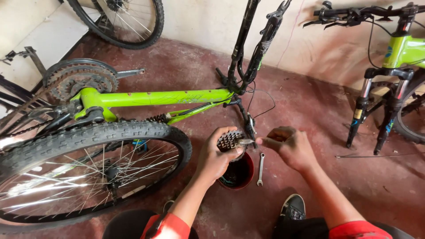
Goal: The person sits on the floor and cleans a bicycle cassette using a toothbrush and a red cup containing liquid. They scrub the cassette thoroughly, occasionally dipping the brush into the cup to apply more liquid.
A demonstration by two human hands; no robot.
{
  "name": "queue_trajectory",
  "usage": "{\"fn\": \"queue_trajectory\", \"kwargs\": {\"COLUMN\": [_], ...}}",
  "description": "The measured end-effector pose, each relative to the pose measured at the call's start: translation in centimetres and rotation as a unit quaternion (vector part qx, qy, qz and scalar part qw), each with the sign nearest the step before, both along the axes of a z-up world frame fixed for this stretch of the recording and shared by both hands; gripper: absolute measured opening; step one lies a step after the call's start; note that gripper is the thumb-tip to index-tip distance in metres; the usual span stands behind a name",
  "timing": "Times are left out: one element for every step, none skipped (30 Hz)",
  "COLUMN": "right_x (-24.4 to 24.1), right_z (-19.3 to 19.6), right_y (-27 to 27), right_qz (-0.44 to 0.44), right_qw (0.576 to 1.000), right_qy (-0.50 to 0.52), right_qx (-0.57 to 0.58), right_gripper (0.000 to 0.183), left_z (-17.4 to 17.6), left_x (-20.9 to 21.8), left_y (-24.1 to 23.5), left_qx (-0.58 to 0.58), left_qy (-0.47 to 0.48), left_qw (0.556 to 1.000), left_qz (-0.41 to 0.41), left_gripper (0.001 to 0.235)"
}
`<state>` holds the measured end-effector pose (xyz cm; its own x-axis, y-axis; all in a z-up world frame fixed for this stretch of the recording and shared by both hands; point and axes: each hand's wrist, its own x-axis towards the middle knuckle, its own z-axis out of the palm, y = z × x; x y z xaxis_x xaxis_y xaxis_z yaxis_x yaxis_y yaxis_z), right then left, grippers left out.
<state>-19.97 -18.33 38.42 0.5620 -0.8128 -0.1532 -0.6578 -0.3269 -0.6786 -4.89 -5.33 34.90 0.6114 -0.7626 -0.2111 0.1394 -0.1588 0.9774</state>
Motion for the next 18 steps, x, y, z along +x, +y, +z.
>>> {"fn": "queue_trajectory", "kwargs": {"right_x": [-0.1,-0.1,-0.1,0.1,0.2,0.4,0.3,0.2,0.2,0.2,0.2,-0.1,0.3,0.7,1.1,0.7,0.4,0.4], "right_z": [-0.1,-0.1,-0.2,-0.4,-0.7,-0.9,-0.3,0.2,0.7,0.6,0.5,0.4,0.3,0.4,0.4,0.5,0.6,0.7], "right_y": [0.0,-0.1,-0.2,0.2,0.5,0.8,0.6,0.5,0.5,0.4,0.2,0.2,1.0,1.5,2.0,1.7,1.4,1.3], "right_qz": [0.003,-0.004,-0.012,-0.012,-0.007,-0.006,-0.009,0.001,0.011,0.014,0.022,0.03,0.033,0.052,0.071,0.068,0.056,0.05], "right_qw": [1.0,1.0,1.0,1.0,1.0,1.0,1.0,1.0,1.0,1.0,0.999,0.998,0.998,0.996,0.994,0.994,0.995,0.996], "right_qy": [-0.001,0.001,0.002,0.005,0.003,-0.002,-0.002,-0.003,-0.004,-0.006,-0.006,-0.002,0.0,-0.023,-0.046,-0.045,-0.033,-0.023], "right_qx": [0.0,0.002,0.003,0.003,0.007,0.01,0.009,0.001,-0.006,-0.006,-0.034,-0.06,-0.059,-0.067,-0.076,-0.077,-0.075,-0.07], "right_gripper": [0.024,0.025,0.026,0.026,0.025,0.024,0.024,0.026,0.028,0.028,0.025,0.022,0.022,0.022,0.023,0.023,0.022,0.022], "left_z": [-0.1,-0.1,-0.1,-0.2,-0.2,-0.2,-0.4,-0.6,-0.8,-0.7,-0.7,-0.7,-0.5,-0.3,-0.1,-0.4,-0.7,-0.9], "left_x": [0.0,0.0,0.0,0.0,-0.1,-0.1,-0.1,0.0,0.1,0.1,0.1,-0.3,-0.5,-0.7,-0.9,-1.0,-1.1,-0.9], "left_y": [0.0,-0.1,-0.1,0.0,0.1,0.0,-0.2,0.0,0.1,0.0,-0.1,0.0,0.2,0.1,-0.1,-0.3,-0.4,-0.3], "left_qx": [0.0,0.003,0.006,0.006,-0.001,-0.01,-0.011,-0.014,-0.016,-0.015,-0.007,0.002,0.004,0.005,0.006,0.005,-0.009,-0.022], "left_qy": [-0.001,-0.008,-0.015,-0.012,-0.001,0.007,0.007,0.015,0.022,0.02,-0.001,-0.019,-0.018,-0.018,-0.018,-0.018,-0.001,0.014], "left_qw": [1.0,1.0,1.0,1.0,1.0,1.0,1.0,1.0,1.0,1.0,1.0,1.0,1.0,1.0,1.0,1.0,1.0,1.0], "left_qz": [0.003,-0.002,-0.007,-0.007,-0.001,0.003,0.0,0.004,0.008,0.011,-0.004,-0.019,-0.016,-0.018,-0.02,-0.023,-0.02,-0.01], "left_gripper": [0.053,0.053,0.054,0.054,0.055,0.056,0.056,0.057,0.057,0.057,0.056,0.055,0.055,0.055,0.056,0.056,0.056,0.057]}}
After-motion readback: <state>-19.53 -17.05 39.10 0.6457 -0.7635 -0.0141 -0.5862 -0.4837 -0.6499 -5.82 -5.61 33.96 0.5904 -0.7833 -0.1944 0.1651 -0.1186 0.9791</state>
